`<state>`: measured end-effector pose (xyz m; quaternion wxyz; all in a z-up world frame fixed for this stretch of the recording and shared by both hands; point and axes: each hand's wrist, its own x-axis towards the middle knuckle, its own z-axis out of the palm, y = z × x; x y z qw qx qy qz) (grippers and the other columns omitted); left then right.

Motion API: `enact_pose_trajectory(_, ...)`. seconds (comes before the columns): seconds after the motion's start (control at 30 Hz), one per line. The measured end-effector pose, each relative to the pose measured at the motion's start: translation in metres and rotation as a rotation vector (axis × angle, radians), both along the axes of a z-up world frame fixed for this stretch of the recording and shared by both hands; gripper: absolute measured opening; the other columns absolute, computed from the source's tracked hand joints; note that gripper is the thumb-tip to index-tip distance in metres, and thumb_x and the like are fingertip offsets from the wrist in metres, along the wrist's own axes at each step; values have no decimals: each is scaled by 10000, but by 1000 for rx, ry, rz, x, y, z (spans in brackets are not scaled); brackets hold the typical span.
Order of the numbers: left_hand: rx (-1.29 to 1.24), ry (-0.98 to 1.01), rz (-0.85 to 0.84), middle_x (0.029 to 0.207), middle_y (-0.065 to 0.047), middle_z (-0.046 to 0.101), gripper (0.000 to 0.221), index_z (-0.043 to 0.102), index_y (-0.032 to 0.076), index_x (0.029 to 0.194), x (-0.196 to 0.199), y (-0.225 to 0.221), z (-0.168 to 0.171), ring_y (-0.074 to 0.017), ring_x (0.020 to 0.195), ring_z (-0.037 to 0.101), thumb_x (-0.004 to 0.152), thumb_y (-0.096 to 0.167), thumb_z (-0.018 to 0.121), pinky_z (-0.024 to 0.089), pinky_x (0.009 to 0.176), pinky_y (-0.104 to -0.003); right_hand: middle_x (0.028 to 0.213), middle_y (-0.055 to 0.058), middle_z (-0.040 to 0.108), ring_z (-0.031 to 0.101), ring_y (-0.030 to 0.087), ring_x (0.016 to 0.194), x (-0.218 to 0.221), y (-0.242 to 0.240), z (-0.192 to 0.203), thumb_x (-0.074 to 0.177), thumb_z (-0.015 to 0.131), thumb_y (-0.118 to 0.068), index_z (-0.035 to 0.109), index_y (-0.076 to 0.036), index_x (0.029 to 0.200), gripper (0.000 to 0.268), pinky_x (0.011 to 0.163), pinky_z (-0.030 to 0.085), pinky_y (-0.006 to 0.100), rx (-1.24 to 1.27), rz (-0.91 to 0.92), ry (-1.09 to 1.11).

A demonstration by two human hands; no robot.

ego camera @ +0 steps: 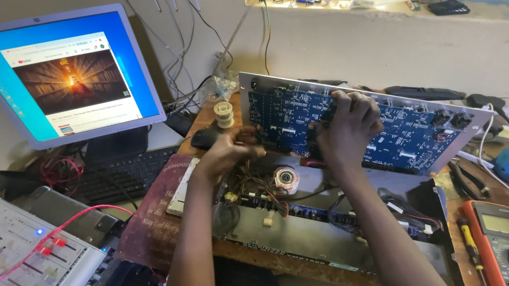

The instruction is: Lifting a circuit board from an audio mixer and disconnecting various internal wire harnesses and connectors.

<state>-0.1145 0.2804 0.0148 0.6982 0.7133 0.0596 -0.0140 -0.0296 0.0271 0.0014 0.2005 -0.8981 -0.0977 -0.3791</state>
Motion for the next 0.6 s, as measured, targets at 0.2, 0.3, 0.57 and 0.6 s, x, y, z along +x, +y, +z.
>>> enact_pose_trajectory(0.2,69,-62,273,1018,-165,770,339,788,88,1246,22,1,-41,-249,976,730,912,87,732,588,844,-368,1249,63,395,400,428,1245,-6,1,7,724,1022,-196,519,-172,1399,843,1009,332,688,-16,8,-21)
enact_pose_trajectory(0.3,356,-52,295,977,43,818,264,823,312,1161,103,20,-114,-185,1009,789,901,270,805,614,846,-303,1265,80,400,386,449,1271,-6,1,8,741,1011,-186,527,-167,1402,819,1009,324,712,11,22,17)
enact_pose_trajectory(0.57,641,-49,246,1192,-139,805,378,760,191,1265,107,-10,-70,-387,1224,733,896,269,734,564,1072,-540,1251,82,464,431,445,1252,49,-33,7,750,976,-176,643,-200,1387,720,973,387,660,-56,86,53)
enact_pose_trajectory(0.6,651,-1,206,1207,-132,809,388,779,196,1255,103,-18,-59,-381,1247,723,878,286,760,558,1086,-546,1236,85,498,458,422,1232,68,-42,-1,771,950,-164,687,-233,1367,655,963,384,629,-86,104,64)
